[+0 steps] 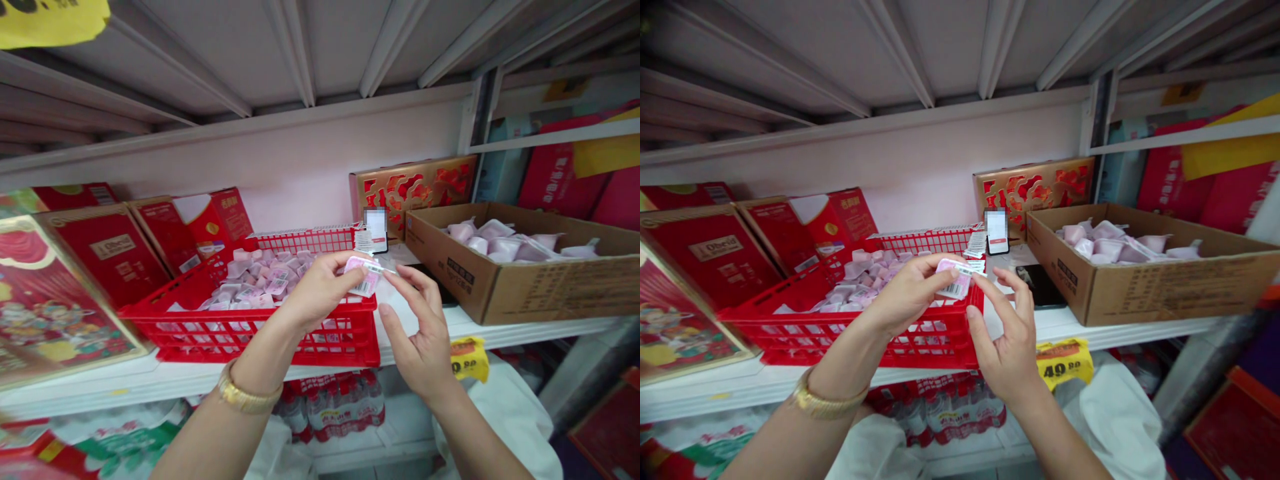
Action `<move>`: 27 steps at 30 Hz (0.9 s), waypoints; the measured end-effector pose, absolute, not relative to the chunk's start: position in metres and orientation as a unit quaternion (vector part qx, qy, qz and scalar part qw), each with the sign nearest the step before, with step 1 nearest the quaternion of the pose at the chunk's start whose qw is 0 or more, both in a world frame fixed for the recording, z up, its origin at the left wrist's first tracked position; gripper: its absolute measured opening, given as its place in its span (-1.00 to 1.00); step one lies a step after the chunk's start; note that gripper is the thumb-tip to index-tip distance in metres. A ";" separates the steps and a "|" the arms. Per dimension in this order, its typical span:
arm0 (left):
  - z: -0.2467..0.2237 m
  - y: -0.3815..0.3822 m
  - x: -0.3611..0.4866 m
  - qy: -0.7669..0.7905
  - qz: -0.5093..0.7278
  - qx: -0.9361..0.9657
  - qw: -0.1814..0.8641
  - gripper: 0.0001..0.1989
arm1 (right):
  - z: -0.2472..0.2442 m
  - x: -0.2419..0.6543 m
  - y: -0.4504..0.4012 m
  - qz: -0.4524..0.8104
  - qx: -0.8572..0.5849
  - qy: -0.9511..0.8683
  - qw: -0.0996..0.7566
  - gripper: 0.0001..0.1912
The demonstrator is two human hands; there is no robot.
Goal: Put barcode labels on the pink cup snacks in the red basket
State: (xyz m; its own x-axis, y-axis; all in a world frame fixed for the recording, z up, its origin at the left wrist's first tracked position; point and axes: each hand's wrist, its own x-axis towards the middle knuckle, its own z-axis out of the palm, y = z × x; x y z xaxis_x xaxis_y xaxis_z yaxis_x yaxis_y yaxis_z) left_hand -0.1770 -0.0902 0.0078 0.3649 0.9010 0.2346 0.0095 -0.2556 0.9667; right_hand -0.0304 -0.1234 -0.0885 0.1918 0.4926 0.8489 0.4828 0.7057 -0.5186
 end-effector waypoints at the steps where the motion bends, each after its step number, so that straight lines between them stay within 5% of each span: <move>1: 0.008 -0.090 -0.178 0.345 0.449 0.652 0.504 -0.82 | -0.088 -0.030 -0.125 0.001 -0.381 -0.629 0.677 -0.58; 10: 0.014 -0.116 -0.154 0.309 0.589 0.560 0.494 -0.75 | -0.086 -0.007 -0.138 -0.025 -0.318 -0.617 0.719 -0.58; 20: -0.006 -0.128 -0.044 0.232 0.523 0.450 0.686 -0.82 | -0.085 0.058 -0.133 -0.154 -0.325 -0.517 0.777 -0.65; 24: 0.008 -0.110 0.002 0.223 0.498 0.429 0.720 -0.97 | -0.072 0.098 -0.120 -0.204 -0.404 -0.486 0.747 -0.84; 27: 0.027 -0.088 0.035 0.222 0.476 0.423 0.738 -0.90 | -0.052 0.131 -0.100 -0.212 -0.477 -0.459 0.718 -0.82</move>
State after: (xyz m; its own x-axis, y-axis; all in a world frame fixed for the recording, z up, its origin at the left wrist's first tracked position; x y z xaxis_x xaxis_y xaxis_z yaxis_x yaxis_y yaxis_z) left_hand 0.0353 -0.0880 0.0269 0.4471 0.8913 0.0750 -0.5151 0.1881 0.8362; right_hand 0.1313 -0.0998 -0.0524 0.4882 0.1345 0.8623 0.7430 0.4544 -0.4915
